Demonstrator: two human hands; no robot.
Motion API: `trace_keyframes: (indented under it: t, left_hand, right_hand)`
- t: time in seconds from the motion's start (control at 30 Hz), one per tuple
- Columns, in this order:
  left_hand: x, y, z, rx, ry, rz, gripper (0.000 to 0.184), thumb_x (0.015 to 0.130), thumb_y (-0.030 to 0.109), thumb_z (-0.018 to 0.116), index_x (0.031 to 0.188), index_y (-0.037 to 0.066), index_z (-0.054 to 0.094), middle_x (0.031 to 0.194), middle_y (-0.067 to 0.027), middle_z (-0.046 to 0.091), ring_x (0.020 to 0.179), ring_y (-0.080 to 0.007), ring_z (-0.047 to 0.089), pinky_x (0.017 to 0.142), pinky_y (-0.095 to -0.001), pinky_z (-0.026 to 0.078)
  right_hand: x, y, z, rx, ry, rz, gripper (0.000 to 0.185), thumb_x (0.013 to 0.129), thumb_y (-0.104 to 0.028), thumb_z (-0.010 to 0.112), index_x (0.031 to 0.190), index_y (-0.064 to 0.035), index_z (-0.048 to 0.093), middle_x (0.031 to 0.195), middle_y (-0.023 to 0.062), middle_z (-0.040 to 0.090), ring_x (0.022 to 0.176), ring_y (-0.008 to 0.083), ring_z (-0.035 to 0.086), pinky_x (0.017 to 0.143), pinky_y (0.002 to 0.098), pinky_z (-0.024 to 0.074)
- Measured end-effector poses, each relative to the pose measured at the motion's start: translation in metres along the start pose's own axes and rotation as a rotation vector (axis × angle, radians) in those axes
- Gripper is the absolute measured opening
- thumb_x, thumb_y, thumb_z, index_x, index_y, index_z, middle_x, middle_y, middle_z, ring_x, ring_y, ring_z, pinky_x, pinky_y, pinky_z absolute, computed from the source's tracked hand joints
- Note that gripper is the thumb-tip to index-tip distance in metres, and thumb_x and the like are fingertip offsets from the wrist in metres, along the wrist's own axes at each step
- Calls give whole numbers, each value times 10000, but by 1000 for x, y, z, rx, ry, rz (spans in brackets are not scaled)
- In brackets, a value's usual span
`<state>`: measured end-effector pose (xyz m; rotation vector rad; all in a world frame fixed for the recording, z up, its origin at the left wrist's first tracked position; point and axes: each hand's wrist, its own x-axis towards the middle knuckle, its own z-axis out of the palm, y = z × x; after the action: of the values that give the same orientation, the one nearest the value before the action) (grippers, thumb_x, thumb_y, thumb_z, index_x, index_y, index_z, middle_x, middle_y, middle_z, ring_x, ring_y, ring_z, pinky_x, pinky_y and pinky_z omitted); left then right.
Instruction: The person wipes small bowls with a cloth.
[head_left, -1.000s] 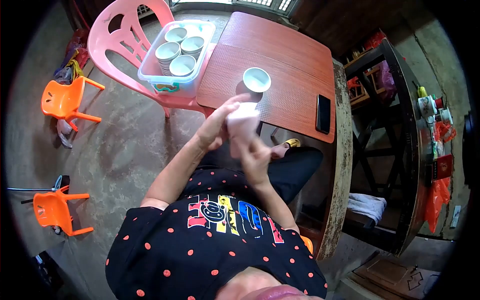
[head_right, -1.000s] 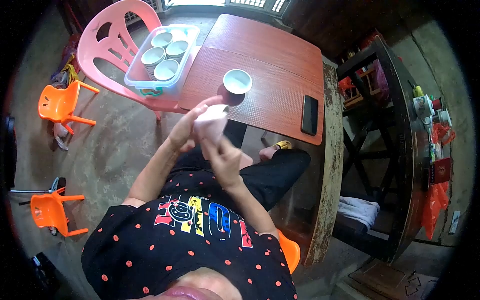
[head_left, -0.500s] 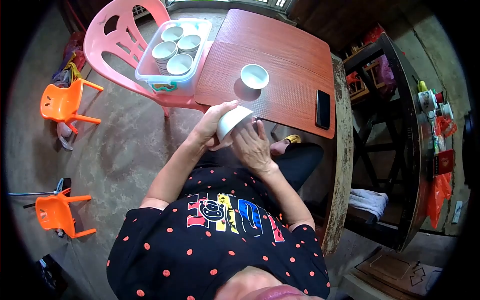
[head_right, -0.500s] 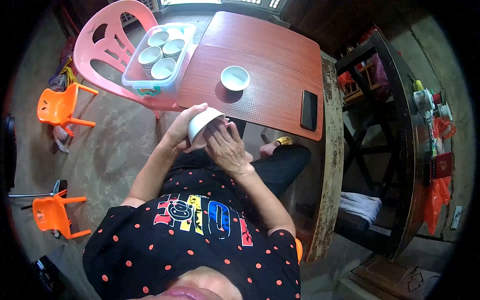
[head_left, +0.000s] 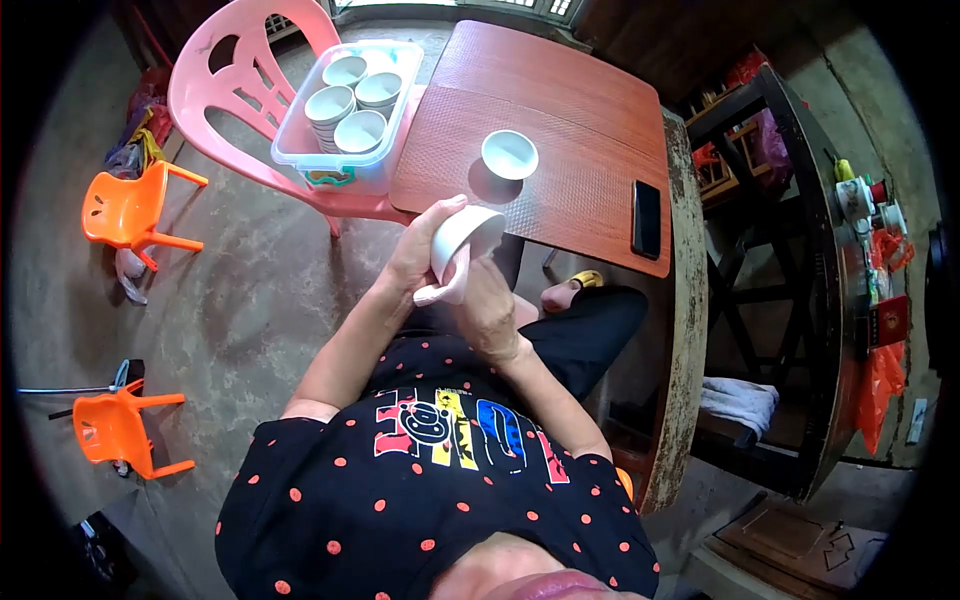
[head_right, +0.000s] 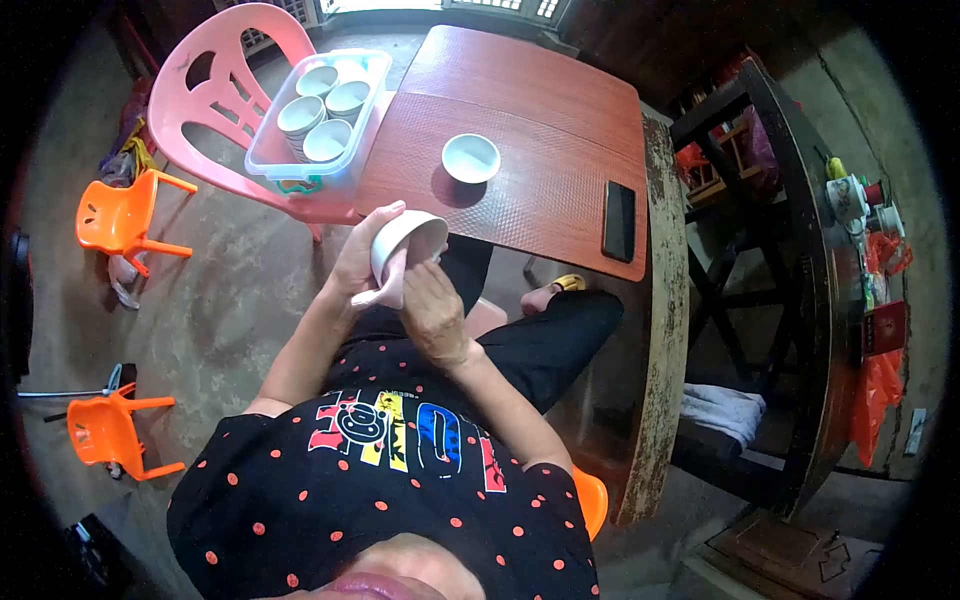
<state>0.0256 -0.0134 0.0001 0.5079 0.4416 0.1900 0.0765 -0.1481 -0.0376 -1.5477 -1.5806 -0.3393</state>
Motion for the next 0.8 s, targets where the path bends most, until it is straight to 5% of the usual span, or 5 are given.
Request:
trace_keyframes:
  t: [0.13, 0.27, 0.33, 0.5, 0.8]
  left_hand:
    - [4, -7, -1, 265, -75, 221, 312, 887, 298, 554, 965, 0, 599, 815, -69, 623, 678, -130, 600, 604, -247, 487]
    - [3, -19, -1, 800, -188, 748, 524, 843, 387, 585, 1167, -23, 538, 1153, -122, 558, 1080, -184, 518, 949, -318, 402]
    - [2, -16, 2, 820, -201, 781, 541, 854, 354, 609, 1239, -6, 489, 1143, -72, 559, 1080, -178, 514, 944, -307, 390]
    - [-4, -3, -1, 318, -222, -10, 580, 932, 529, 420, 1268, 61, 479, 1149, -78, 588, 1046, -153, 563, 917, -326, 445]
    - [-13, 10, 13, 898, -482, 439, 804, 700, 47, 740, 1398, 34, 340, 1369, -90, 424, 1272, -224, 400, 1028, -361, 387]
  right_hand:
    - [-10, -17, -3, 230, 4, 362, 218, 822, -34, 585, 1016, 67, 575, 980, 216, 614, 944, 351, 613, 838, 400, 481]
    - [30, -35, -31, 1076, 309, 1036, 247, 943, -135, 512, 1094, 55, 553, 953, 55, 640, 811, 143, 616, 716, 265, 479]
    - [29, -21, -30, 1416, 502, 1035, 172, 910, -103, 562, 1005, 35, 604, 915, 71, 651, 821, 153, 624, 728, 283, 494]
    - [22, -5, -44, 141, 21, 149, 279, 745, 72, 632, 1017, 9, 622, 918, 204, 622, 888, 357, 621, 763, 369, 493]
    - [14, -18, -49, 977, 409, 905, 237, 937, -89, 521, 1107, 62, 587, 987, 83, 641, 903, 136, 616, 801, 252, 494]
